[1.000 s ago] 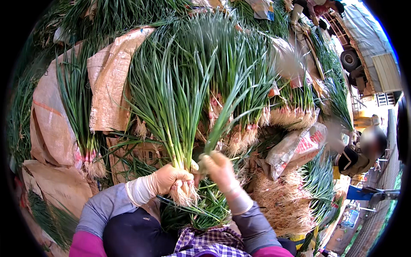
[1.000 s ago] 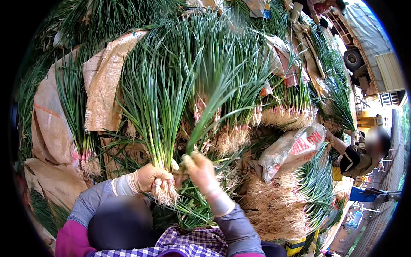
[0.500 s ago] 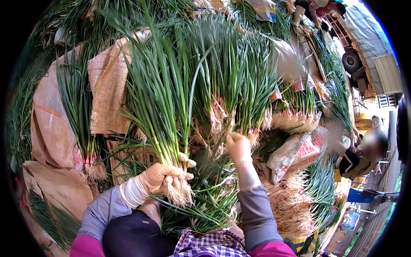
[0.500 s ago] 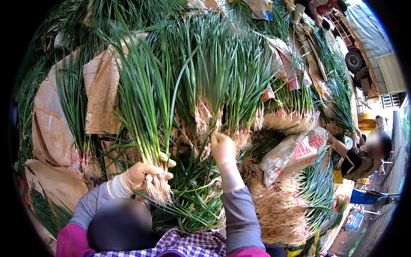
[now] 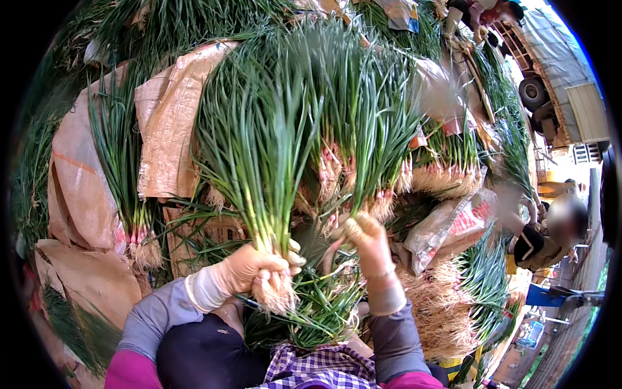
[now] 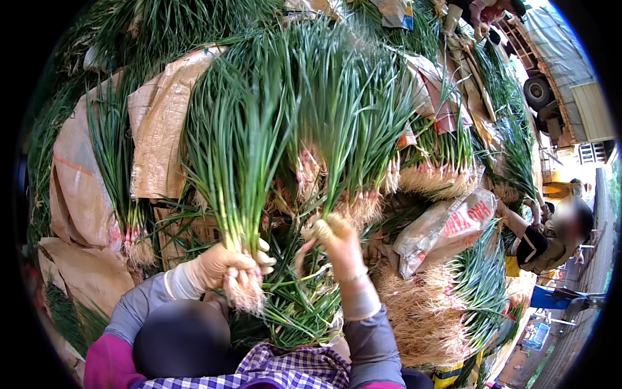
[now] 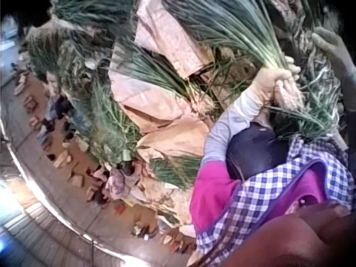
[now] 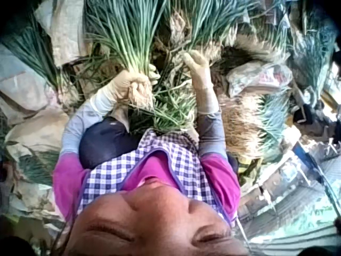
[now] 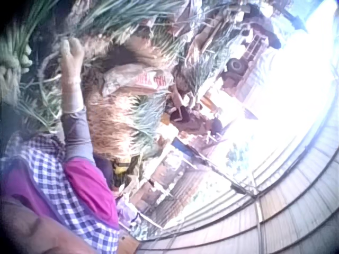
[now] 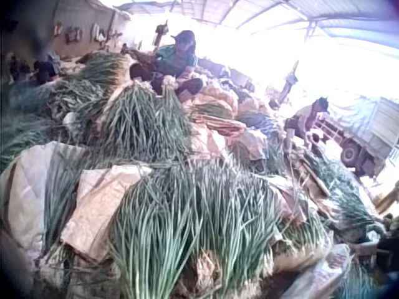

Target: The person cleans bunches of green onions by hand, peeling away outer layers and stripping off roots while sitting on the ground among large piles of produce.

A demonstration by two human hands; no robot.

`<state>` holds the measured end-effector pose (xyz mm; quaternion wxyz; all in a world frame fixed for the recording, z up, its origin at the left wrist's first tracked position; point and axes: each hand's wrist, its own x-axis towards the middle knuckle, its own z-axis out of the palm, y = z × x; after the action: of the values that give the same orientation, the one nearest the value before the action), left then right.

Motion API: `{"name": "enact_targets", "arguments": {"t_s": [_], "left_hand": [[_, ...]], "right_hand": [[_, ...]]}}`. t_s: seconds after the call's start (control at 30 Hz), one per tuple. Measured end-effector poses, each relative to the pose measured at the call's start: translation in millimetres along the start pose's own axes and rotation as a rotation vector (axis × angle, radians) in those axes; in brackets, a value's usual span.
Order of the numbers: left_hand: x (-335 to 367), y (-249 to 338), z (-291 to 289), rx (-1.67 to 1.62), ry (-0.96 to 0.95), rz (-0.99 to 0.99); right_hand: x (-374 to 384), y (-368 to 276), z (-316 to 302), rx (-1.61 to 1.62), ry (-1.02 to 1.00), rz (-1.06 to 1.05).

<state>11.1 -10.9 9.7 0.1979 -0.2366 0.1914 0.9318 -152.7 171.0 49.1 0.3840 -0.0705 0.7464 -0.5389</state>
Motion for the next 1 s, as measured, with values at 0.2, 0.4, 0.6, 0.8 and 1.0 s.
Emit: {"name": "enact_targets", "arguments": {"t_s": [0.2,0.4,0.6,0.8,1.0], "left_hand": [[21,-20,-16,0.272,-0.004,-0.128],[20,-25,-16,0.138,-0.024,-0.062],[8,-11,5,0.057,-0.043,0.023],[11,-14,-8,0.191,0.054,-0.086],[7,-7,-9,0.104,-0.024,0.011]], "right_hand": [[-30,28,54,0.258,-0.078,0.225],[-8,28,67,0.166,0.115,0.067],[14,44,17,-0.364,0.068,0.041],[7,2,66,-0.392,0.083,-0.081],[29,13,16,-0.139,0.125,-0.122]]}}
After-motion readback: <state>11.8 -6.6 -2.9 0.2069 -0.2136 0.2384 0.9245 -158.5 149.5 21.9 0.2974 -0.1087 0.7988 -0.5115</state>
